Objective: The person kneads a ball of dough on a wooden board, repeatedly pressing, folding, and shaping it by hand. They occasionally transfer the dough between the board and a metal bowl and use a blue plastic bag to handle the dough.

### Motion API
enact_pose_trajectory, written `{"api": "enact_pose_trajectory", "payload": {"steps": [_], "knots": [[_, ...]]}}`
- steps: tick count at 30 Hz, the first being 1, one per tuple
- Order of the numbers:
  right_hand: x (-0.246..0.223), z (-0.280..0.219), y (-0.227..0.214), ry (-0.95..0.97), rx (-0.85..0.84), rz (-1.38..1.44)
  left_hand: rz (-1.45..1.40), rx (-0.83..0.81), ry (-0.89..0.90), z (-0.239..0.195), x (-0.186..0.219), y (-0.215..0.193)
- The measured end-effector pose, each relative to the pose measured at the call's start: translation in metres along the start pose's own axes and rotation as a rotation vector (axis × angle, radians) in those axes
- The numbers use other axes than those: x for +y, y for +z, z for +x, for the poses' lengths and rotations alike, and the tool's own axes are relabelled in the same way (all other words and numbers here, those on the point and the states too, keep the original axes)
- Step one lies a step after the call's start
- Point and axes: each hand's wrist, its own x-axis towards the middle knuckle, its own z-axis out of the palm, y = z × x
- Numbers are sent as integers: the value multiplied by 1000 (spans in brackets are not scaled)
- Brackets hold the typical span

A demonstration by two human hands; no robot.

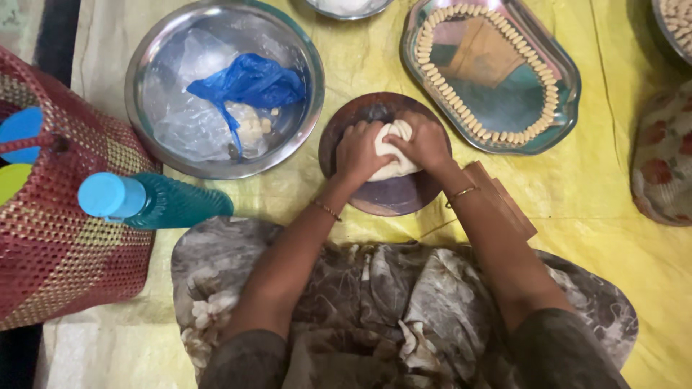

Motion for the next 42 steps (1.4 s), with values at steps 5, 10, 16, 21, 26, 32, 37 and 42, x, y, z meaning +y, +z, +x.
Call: {"api": "enact_pose_trajectory", "payload": {"steps": [5,10,16,21,26,32,37,42], "knots": [[-18,-21,-12,-124,62,-226,18,40,169,-9,4,-8],[-12,-56,-15,-369,81,-297,-82,-168,395,14,-15,-25],[26,-58,-16,-95,47,-111,-523,45,151,36,-46,-10],[5,-41,15,-182,208,-141,-494,15,86,38,-27,36],[-4,-30,16,6,180,-85,-218,-17,101,37,-16,49],[19,3,17,55,117,-92,-150,98,-28,52,3,51],[34,21,21,93,62,-69,-56,172,-45,63,4,47],[27,0,16,-33,89,-91,37,139,138,43,7,32]]}}
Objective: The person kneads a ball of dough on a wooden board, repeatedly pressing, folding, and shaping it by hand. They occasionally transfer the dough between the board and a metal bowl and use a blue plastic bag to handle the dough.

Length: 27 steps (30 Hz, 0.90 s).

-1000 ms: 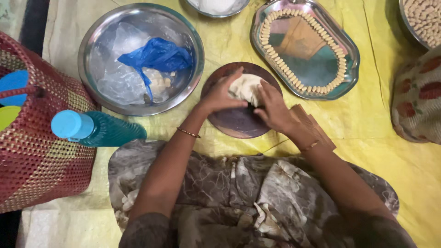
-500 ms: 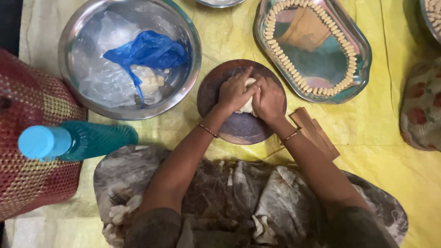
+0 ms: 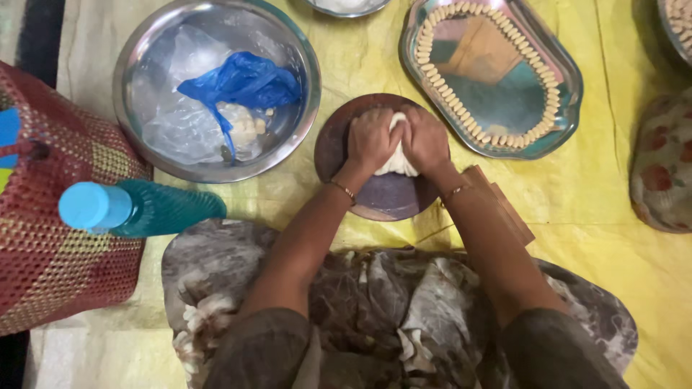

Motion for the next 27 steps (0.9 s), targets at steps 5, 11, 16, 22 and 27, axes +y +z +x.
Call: {"api": "enact_pose_trajectory", "payload": {"steps": [5,11,16,22,27], "knots": [[-16,-64,-13,-195,-48,-177,84,-160,208,-64,19,-37],[-26,-117,-44,-301,-343,-355,194,-181,412,-112,37,-67],[-17,-123,-62,-235,-248,65,-50,-195,240,-124,33,-70],[3,-87,-49,-55,82,99,-34,142,29,-91,32,-43],[-29,-74,-16,-107,115,-10,-35,92,-67,-87,49,-34]]}}
